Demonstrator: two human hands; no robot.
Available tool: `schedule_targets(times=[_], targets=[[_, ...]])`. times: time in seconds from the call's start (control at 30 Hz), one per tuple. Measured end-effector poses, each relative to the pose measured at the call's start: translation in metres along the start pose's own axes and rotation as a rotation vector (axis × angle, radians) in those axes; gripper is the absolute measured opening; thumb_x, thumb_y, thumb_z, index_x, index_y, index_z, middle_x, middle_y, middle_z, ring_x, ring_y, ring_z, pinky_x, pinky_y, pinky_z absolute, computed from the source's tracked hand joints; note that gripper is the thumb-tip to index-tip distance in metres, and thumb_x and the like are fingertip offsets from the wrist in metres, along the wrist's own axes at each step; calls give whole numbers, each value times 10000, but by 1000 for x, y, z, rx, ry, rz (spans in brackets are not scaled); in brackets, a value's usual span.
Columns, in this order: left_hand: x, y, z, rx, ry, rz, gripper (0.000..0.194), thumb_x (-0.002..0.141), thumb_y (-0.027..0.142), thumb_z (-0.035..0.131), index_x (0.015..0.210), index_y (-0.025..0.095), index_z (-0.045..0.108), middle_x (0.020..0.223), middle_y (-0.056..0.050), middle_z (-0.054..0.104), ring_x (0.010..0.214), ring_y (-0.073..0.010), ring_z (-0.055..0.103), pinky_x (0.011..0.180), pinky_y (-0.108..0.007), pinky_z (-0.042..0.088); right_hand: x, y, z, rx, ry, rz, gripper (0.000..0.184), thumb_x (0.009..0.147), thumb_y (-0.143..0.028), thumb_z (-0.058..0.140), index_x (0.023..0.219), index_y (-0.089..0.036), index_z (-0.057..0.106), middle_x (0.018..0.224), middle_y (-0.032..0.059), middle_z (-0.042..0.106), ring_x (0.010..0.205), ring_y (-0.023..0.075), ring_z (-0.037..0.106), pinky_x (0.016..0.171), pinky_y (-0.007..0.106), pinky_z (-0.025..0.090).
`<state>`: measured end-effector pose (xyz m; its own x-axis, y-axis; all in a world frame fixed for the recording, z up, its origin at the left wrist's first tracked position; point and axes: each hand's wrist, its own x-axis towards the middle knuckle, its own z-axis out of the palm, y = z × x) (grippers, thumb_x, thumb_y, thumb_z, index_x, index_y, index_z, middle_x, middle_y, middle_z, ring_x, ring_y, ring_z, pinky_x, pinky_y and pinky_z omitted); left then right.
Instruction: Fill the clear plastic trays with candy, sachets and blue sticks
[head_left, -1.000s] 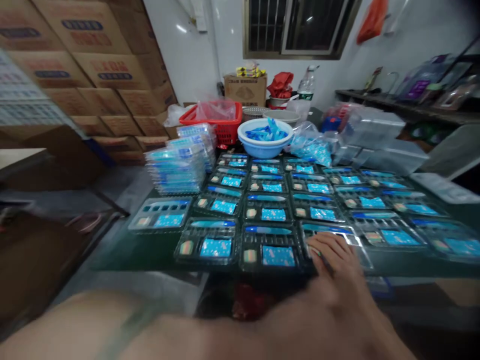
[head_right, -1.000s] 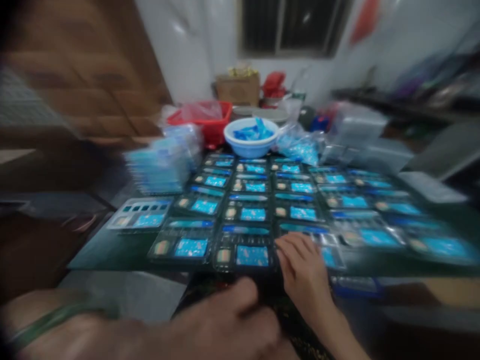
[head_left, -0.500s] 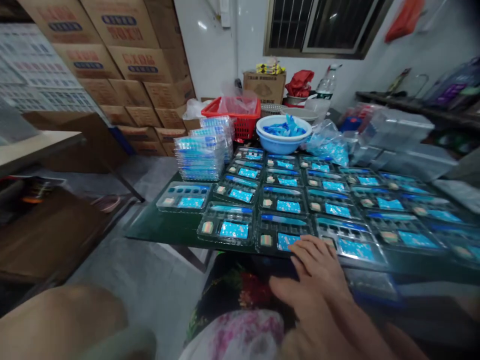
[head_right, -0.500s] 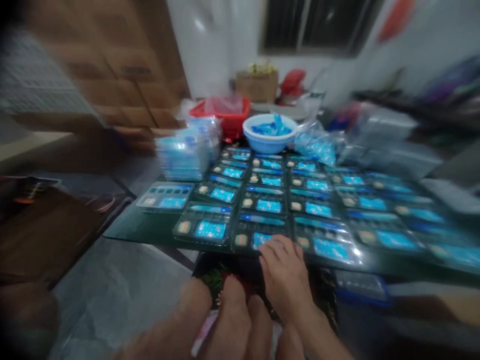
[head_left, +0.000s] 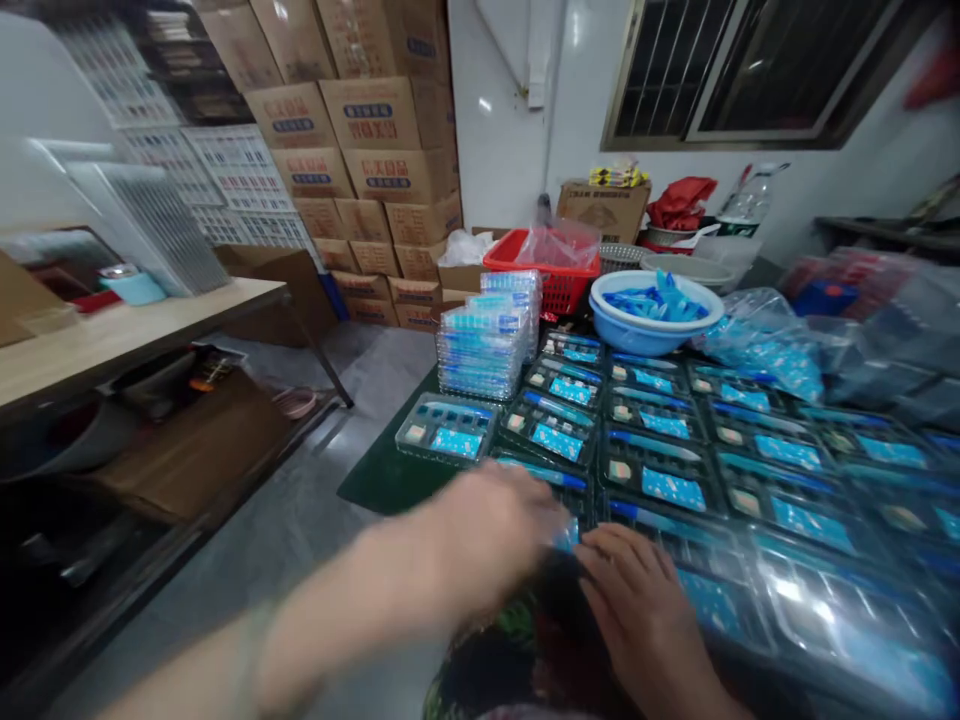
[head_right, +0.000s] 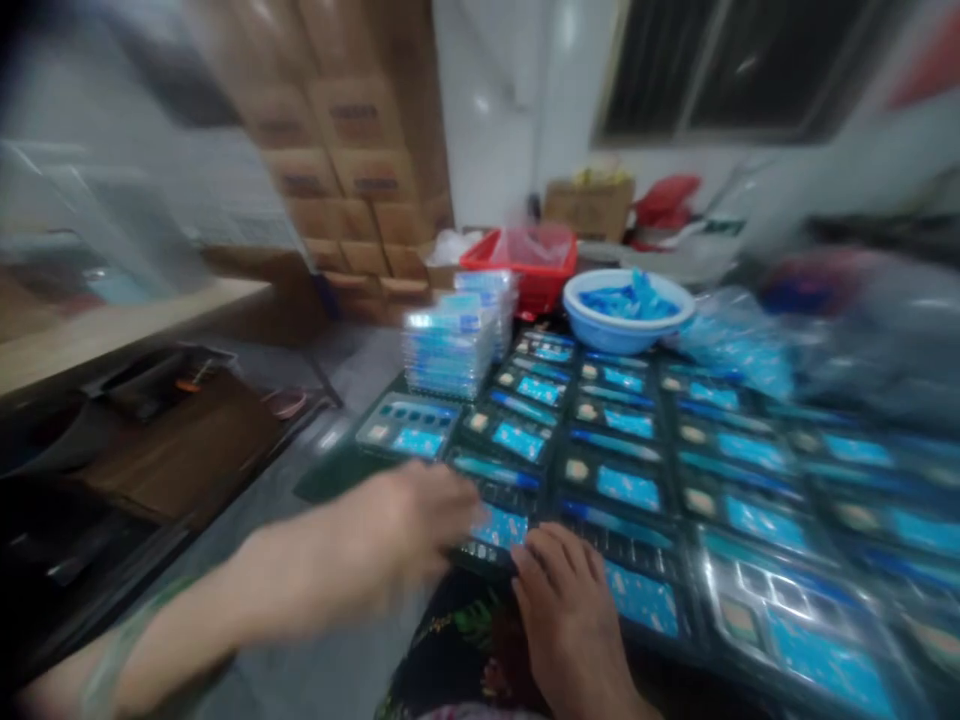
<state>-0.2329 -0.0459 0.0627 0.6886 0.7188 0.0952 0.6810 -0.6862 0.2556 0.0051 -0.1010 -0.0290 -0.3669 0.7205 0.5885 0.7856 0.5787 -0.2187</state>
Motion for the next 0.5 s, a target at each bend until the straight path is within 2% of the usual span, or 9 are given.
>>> schedule_targets(times=[0.07, 0.1, 0.13, 0.17, 0.23, 0.33, 0.43, 0.5], targets=[[7, -45, -6, 67, -3, -79, 666, 640, 360, 664, 1231, 197, 402, 1308, -148, 360, 1165, -303, 361, 925, -480, 328, 7, -5, 6, 3, -49, 4, 228, 817, -170, 435, 976, -205, 595, 1007, 79, 586, 995, 257, 475, 785, 399, 363], [10, -68, -8, 170, -27, -207, 795, 589, 404, 687, 1273, 194, 340, 1352, -161, 294, 1214, -315, 288, 940, -489, 299, 10, -7, 10, 8, -60, 5, 233, 817, -164, 433, 979, -210, 595, 1014, 79, 583, 1000, 258, 471, 788, 403, 362], [12, -90, -8, 199, -46, -266, 864, 564, 420, 695, 1294, 167, 307, 1375, -196, 237, 1246, -347, 214, 937, -528, 269, 13, -9, 14, 15, -68, 8, 240, 818, -156, 428, 980, -213, 594, 1009, 77, 584, 1004, 259, 466, 791, 407, 358], [15, -110, -7, 209, -70, -293, 916, 525, 449, 707, 1293, 151, 307, 1381, -219, 215, 1255, -378, 172, 924, -559, 254, 14, -10, 19, 27, -75, 13, 245, 819, -145, 421, 978, -213, 594, 992, 75, 587, 1002, 259, 463, 792, 410, 352], [19, -138, -3, 210, -137, -314, 1010, 460, 513, 710, 1298, 131, 297, 1367, -238, 246, 1245, -398, 187, 902, -564, 267, 14, -11, 29, 63, -86, 29, 256, 819, -122, 402, 964, -206, 595, 949, 72, 591, 986, 255, 462, 783, 411, 341], [27, -150, 0, 214, -208, -297, 1096, 398, 589, 685, 1314, 144, 280, 1327, -221, 331, 1185, -398, 291, 880, -537, 293, 7, -11, 39, 133, -73, 46, 265, 821, -101, 380, 946, -190, 597, 892, 69, 588, 945, 242, 465, 759, 395, 327], [28, -143, 1, 240, -223, -279, 1086, 384, 582, 678, 1309, 154, 301, 1212, -191, 447, 1068, -374, 402, 855, -502, 311, 1, -13, 40, 186, -33, 68, 249, 832, -110, 387, 944, -194, 594, 851, 52, 588, 912, 226, 467, 749, 379, 310], [20, -140, 2, 258, -208, -284, 1025, 426, 538, 666, 1302, 149, 306, 1132, -168, 485, 1012, -349, 432, 842, -476, 321, -1, -16, 38, 206, -30, 101, 243, 842, -119, 383, 929, -197, 596, 833, 47, 584, 892, 220, 468, 743, 377, 302]])
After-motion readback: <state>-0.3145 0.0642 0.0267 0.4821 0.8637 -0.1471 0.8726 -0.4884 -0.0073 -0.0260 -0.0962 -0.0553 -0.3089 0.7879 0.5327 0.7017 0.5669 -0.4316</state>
